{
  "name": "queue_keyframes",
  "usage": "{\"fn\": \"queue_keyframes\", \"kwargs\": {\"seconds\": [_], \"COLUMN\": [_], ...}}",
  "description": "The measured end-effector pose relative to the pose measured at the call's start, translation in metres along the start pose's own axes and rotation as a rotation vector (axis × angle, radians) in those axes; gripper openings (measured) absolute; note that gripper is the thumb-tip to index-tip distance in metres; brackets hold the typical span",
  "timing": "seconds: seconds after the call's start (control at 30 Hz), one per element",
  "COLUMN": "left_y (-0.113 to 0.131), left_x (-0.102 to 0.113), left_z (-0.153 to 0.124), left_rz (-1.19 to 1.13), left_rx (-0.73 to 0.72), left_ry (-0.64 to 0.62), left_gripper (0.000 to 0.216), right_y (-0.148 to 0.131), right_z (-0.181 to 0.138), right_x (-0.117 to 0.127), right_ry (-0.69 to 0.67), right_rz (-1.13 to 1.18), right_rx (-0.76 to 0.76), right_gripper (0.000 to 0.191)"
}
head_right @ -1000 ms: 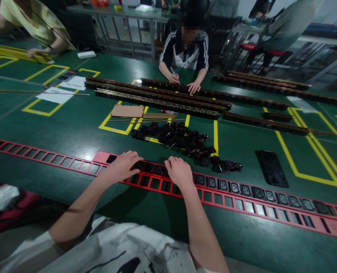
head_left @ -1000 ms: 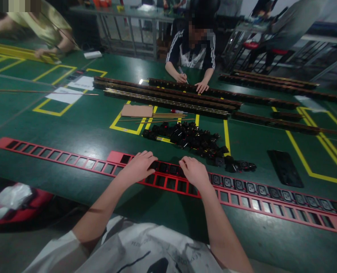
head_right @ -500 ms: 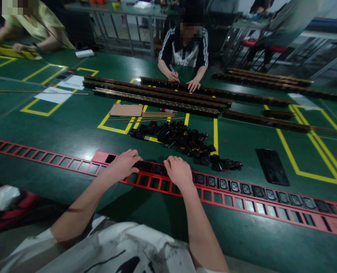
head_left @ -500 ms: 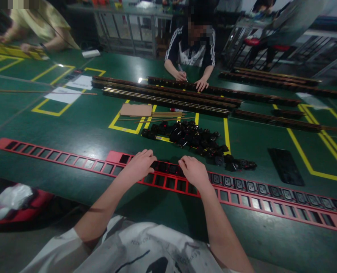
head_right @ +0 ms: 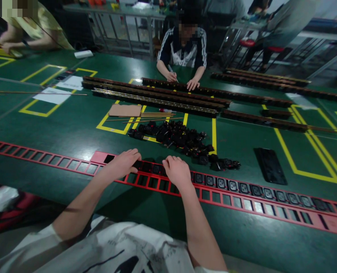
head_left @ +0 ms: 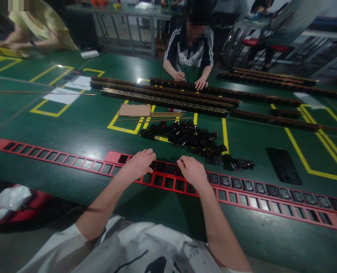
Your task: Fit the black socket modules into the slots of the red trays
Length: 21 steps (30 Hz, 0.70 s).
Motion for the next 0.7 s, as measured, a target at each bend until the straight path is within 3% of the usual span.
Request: {"fn": "queue_keyframes", "kwargs": {"seconds": [0.53,0.7], "left_y": [-0.001,0.009], "left_x": [0.012,0.007], "left_z": [-0.002,-0.002], "left_rz": [0.054,0.008], "left_rx": [-0.043,-0.055], "left_ry": [-0.007,0.077], "left_gripper": [0.027,0.03], "right_y": [0.002,0.002], "right_z": [0.0,0.0], "right_x": [-0.003,-0.004], "right_ry": [0.021,0.028], "right_rz": [-0.003,-0.003], "right_rx": [-0.003,0.005], "right_gripper": [0.027,0.027]}}
Point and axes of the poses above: each hand's wrist, its own z-axis towards the middle knuckle, its own x-axis out of the back of the hand, y = z × x, the point moved 2 cm from there along z, towards the middle knuckle, and after that the axes turned 14 degrees about x, right-handed, at the moved point
